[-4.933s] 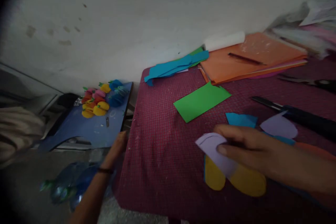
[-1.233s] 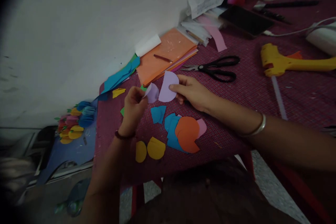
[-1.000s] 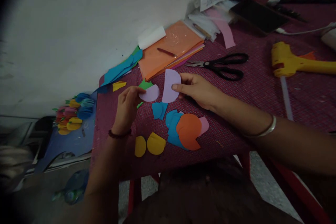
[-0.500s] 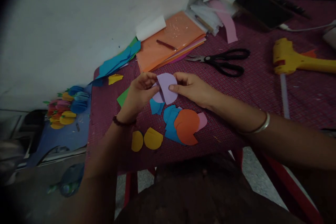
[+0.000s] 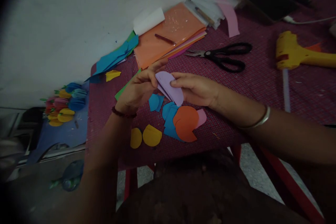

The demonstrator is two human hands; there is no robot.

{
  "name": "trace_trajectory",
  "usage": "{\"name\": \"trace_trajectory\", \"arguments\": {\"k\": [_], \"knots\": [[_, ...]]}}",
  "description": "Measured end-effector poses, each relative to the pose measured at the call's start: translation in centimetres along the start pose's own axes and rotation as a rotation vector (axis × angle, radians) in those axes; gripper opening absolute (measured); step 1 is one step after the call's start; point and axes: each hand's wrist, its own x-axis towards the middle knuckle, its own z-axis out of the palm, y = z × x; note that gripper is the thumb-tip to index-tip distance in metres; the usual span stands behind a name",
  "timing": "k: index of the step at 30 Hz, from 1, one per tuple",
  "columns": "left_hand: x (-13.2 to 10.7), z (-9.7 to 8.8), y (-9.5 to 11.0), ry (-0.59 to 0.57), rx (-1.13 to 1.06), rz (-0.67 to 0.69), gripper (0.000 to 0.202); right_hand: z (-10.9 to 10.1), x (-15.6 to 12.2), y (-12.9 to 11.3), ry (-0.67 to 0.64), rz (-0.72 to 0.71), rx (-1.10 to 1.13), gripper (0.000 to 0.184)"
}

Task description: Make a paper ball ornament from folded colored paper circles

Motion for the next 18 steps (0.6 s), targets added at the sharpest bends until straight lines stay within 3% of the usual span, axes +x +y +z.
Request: {"name": "trace_trajectory", "arguments": {"k": [2, 6, 8, 10, 14, 18], "knots": [[-0.4, -0.3, -0.3, 0.039, 0.125, -0.027, 0.008, -0.2, 0.1, -0.1, 0.095, -0.044, -0.002, 0.021], [-3.5, -0.3, -1.1, 0.193, 0.706, -0.089, 0.041, -0.8, 0.8, 0.1, 0.285, -0.116, -0.047, 0.013], [-5.2, 0.4, -1.5, 0.138, 0.975, -0.134, 0.048, -0.9, 1.1, 0.4, 0.326, -0.109, -0.073, 0.010], [-6.4, 1.3, -2.0, 0.104, 1.112, -0.170, 0.042, -0.8, 1.3, 0.7, 0.344, -0.097, -0.085, 0.010], [-7.1, 1.7, -2.8, 0.181, 1.139, -0.198, 0.010, -0.2, 1.2, 0.8, 0.353, -0.101, -0.096, 0.011], [-6.8, 0.0, -3.2, 0.326, 0.885, -0.283, 0.008, -0.3, 1.2, 0.7, 0.337, -0.113, -0.098, 0.011]]}}
